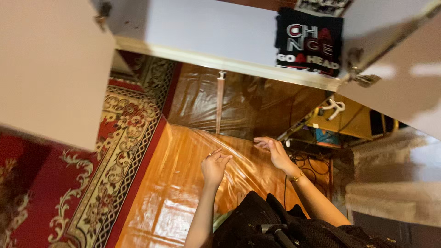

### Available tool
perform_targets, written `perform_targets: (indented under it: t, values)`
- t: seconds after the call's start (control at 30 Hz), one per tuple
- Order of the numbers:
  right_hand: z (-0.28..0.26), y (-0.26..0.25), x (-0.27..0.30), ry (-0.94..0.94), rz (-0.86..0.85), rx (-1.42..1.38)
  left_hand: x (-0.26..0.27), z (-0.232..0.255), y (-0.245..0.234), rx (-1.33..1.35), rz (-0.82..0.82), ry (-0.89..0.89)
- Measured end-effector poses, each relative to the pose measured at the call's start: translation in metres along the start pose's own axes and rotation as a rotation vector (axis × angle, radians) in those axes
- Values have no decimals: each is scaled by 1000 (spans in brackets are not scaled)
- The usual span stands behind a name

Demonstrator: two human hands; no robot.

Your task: The person wipes down the inside and outside of a cabinet door and its interior shelf with a cloth, then folds clothes on a table and places them inside the cabinet.

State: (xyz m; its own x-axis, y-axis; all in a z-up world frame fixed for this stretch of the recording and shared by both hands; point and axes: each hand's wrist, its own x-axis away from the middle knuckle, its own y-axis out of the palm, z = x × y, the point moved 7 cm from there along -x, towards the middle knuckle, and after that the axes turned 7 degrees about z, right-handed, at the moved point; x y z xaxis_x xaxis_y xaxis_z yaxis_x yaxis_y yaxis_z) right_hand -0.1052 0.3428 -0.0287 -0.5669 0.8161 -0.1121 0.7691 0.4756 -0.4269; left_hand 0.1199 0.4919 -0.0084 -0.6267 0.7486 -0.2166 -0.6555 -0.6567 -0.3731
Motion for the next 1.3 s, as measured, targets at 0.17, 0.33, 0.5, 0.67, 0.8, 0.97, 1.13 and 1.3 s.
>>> perform_targets:
  t: [0.17, 0.33, 0.5, 0.67, 0.8, 0.97, 1.13, 1.3]
  values:
    - [-16, 43, -7, -32, 41, -148, 11, -27, -64, -6, 70, -161]
    - [-54, 102, -9, -19, 23, -222, 27, -50, -152, 81, 273, -43]
    - [-86, 179, 7, -46, -45, -291, 68, -97, -248, 43, 342, -269]
    - [-84, 269, 54, 7, -173, -361, 127, -133, -312, -12, 232, -455]
    - [-87, 333, 87, 14, -303, -314, 170, -150, -361, -101, 211, -403]
    - [-113, 381, 99, 6, -379, -340, 222, -163, -417, -168, 323, -568]
    - [-159, 410, 95, -103, -428, -286, 249, -154, -463, -205, 491, -446]
    - [-198, 437, 94, -159, -490, -339, 274, -157, -490, -180, 567, -410]
